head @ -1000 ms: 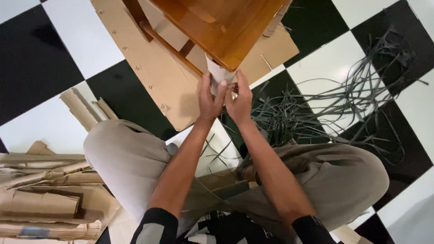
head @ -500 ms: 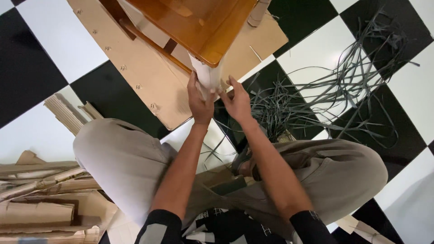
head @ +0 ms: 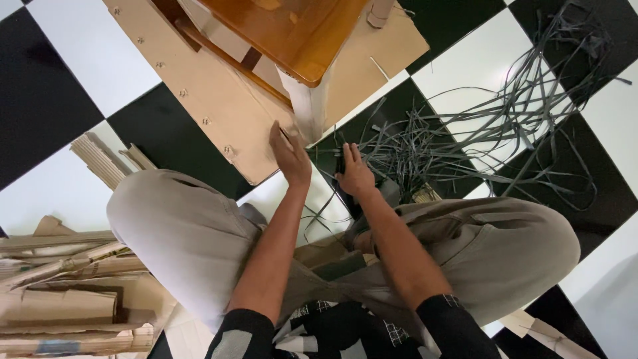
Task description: Wrapping a wooden chair leg with protective paper and securing it with plastic ties
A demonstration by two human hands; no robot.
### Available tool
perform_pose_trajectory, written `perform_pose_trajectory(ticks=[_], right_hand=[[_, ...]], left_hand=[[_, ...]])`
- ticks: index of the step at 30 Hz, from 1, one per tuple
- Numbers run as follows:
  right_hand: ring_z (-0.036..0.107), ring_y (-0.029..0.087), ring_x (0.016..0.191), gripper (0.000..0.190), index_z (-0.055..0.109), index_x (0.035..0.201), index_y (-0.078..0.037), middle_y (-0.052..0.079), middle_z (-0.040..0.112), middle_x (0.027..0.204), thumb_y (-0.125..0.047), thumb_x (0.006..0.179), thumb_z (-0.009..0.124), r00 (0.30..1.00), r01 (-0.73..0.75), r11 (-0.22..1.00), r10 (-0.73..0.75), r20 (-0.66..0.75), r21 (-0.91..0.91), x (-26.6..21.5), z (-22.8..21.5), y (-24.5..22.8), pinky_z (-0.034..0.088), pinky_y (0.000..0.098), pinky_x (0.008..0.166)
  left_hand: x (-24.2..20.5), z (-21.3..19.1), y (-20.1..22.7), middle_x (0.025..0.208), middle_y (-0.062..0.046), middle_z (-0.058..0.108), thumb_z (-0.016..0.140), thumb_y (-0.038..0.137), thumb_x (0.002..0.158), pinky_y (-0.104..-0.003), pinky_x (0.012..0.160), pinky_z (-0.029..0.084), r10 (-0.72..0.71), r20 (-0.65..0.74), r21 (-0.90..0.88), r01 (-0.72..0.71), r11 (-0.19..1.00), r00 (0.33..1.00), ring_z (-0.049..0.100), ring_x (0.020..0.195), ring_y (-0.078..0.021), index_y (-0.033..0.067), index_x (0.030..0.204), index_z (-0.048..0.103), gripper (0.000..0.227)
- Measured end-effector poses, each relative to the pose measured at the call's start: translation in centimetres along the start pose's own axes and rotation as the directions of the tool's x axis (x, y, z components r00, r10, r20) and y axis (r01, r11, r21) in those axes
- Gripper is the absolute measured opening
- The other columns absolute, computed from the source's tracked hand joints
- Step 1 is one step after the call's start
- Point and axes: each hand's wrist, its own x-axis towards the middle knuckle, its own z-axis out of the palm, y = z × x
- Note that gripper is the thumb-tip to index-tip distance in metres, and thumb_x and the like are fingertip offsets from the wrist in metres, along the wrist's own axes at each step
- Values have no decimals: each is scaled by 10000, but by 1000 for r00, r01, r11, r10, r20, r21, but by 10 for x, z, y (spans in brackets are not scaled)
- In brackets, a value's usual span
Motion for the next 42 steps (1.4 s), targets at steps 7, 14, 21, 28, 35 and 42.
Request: perform_pose_trajectory(ticks=[7, 14, 21, 28, 35, 42], right_hand=[[438, 440, 1418, 950, 235, 1644, -170, 140, 168, 1695, -455, 887, 732, 987, -7, 935, 64, 148, -354, 17, 33, 39, 564, 585, 1032], [403, 412, 1440, 832, 362, 1601, -130, 123, 178, 1691, -484, 904, 645, 943, 55, 844, 132, 306, -534, 20, 48, 85, 469, 581, 1084], [493, 411, 1353, 663, 599, 1459, -279, -52, 259, 1705, -422, 822, 717, 832, -94, 794, 395, 391, -601, 34, 70, 153, 468, 620, 972], [605, 407, 1277, 431, 751, 1199, -83, 115, 675, 1382, -272, 911, 493, 864, -325, 862, 437, 249, -389, -9, 19, 136, 472, 605, 1007], [704, 478, 981, 255, 726, 1097, -67, 255, 708, 1001, -228, 958, 586, 817, -261, 948, 316, -482, 180, -12, -63, 115, 589, 600, 817], [366, 495, 1439, 221, 756, 1151, -114, 168, 508, 1547, -219, 987, 650, 886, -237, 815, 404, -227, 529, 47, -16, 233, 424, 641, 1125]], left_hand=[[-48, 1, -79, 1490, -169, 383, 543, 473, 1014, -529, 1126, 434, -659, 183, 417, 549, 724, 730, 488, 1364, -373, 103, 1535, 392, 657], [-118, -10, -58, 1713, -221, -49, 610, 585, 901, -712, 1174, 196, -695, 555, 705, 184, 685, 458, -7, 1522, -571, 90, 1668, 75, 1058], [-180, 30, -31, 1750, 28, 92, 423, 432, 1024, -788, 1146, 229, -429, 903, 367, -477, 799, -24, 93, 1596, -363, 211, 1643, 250, 679], [-153, 40, -15, 1489, 104, 587, 554, 405, 927, -715, 1092, 393, -150, 987, 159, -393, 906, 56, 400, 1501, -337, 365, 1279, 704, 385], [-92, 53, 3, 1392, -178, 472, 639, 132, 892, -556, 1005, 520, -101, 743, 225, -105, 969, 662, 550, 1278, -453, 115, 1218, 611, 327], [-54, 60, -12, 1731, -151, -65, 614, 355, 977, -692, 1133, 384, -495, 797, 521, 22, 853, 346, 295, 1436, -629, 329, 1654, 260, 765]])
